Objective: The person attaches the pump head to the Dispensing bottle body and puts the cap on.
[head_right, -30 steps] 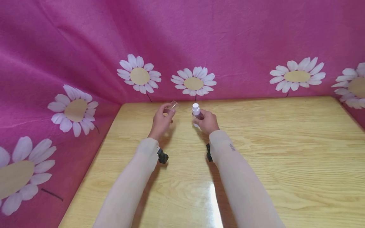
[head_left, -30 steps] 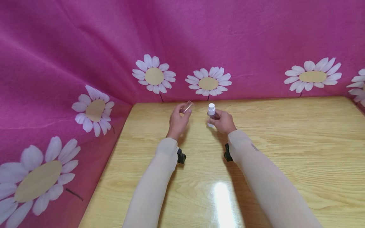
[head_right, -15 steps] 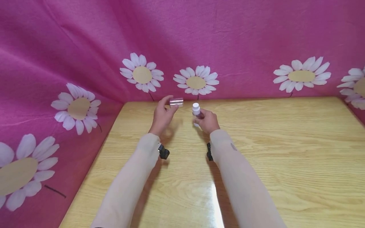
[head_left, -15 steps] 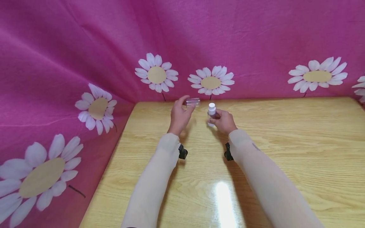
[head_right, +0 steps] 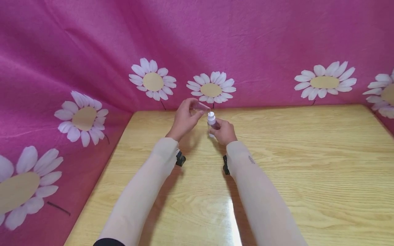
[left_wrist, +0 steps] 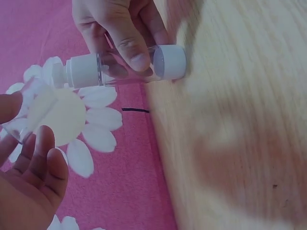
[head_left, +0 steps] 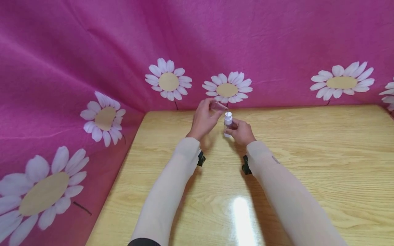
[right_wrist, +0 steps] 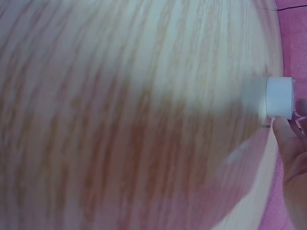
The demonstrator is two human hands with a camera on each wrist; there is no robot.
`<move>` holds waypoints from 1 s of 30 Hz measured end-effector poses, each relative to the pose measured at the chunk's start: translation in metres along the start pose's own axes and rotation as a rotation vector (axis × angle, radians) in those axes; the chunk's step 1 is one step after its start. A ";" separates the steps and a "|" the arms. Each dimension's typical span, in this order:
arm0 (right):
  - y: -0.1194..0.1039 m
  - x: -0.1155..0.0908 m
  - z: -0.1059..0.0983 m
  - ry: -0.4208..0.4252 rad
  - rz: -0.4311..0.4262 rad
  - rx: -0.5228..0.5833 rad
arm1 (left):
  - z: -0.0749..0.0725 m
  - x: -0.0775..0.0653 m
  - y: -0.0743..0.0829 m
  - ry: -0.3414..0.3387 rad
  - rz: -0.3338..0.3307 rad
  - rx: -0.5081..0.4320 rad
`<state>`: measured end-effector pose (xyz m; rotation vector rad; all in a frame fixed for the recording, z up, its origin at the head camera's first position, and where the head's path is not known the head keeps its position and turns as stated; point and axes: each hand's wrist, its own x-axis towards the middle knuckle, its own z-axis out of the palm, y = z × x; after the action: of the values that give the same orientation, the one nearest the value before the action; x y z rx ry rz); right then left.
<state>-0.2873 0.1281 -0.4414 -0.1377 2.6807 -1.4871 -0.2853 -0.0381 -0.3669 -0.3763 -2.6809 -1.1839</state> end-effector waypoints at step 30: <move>0.008 0.002 -0.001 -0.008 -0.063 -0.013 | 0.021 0.015 -0.003 -0.199 0.172 0.013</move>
<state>-0.2902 0.1329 -0.4476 -0.2308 2.7037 -1.4833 -0.3014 -0.0219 -0.3788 -0.7427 -2.7510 -1.1319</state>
